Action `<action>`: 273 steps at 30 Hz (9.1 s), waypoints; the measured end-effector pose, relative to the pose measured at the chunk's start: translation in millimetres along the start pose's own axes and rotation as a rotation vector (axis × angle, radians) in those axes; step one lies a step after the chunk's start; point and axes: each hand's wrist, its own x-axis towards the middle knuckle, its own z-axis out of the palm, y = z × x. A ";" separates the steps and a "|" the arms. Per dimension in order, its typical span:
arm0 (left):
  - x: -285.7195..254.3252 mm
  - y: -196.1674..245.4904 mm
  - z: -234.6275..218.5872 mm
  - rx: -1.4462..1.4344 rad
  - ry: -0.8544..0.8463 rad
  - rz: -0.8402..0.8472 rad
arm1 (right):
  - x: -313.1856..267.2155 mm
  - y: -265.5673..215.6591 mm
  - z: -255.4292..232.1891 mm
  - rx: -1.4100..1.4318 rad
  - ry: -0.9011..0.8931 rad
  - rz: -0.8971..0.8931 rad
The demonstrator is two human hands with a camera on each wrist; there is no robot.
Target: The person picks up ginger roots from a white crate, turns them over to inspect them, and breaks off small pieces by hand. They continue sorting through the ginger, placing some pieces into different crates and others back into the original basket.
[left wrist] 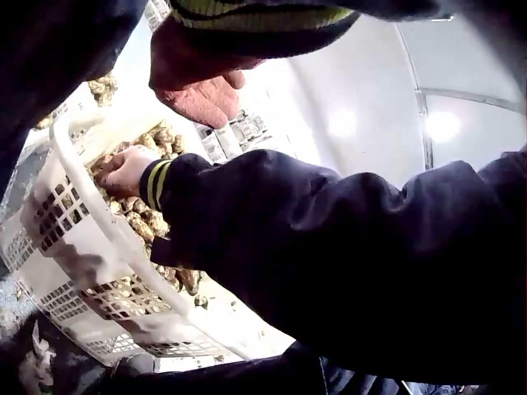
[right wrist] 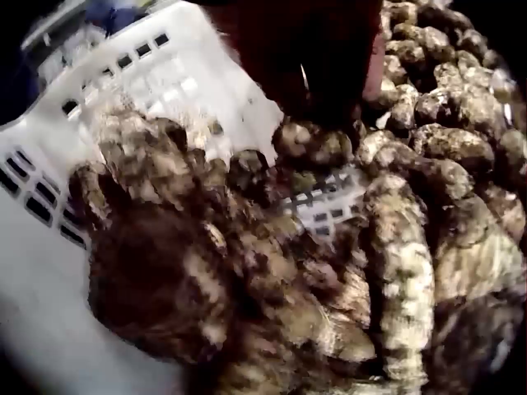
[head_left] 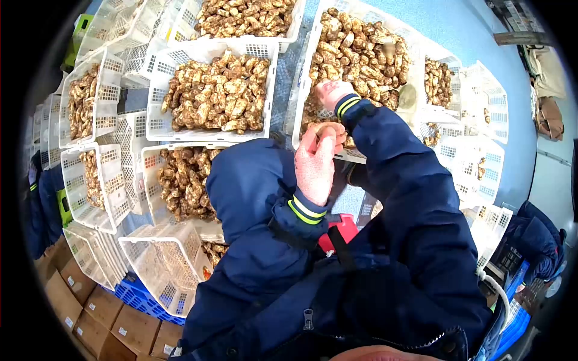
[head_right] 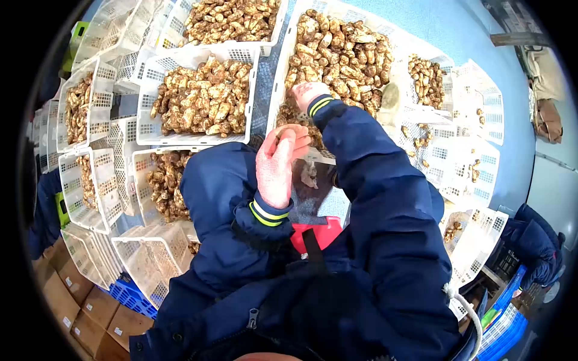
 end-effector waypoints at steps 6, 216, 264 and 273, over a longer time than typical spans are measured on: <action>-4.0 -3.4 1.2 0.023 -0.015 0.009 | -34.8 22.5 -23.5 0.446 0.041 0.073; 11.1 -28.3 -1.5 0.187 -0.143 0.046 | -176.8 -2.1 -80.6 1.181 0.315 -0.002; -4.7 -9.1 21.8 0.111 -0.204 -0.373 | 8.2 155.8 -22.6 0.105 0.584 0.627; -9.1 -12.7 20.7 0.097 -0.263 -0.325 | -77.5 149.5 -58.9 2.072 0.582 0.258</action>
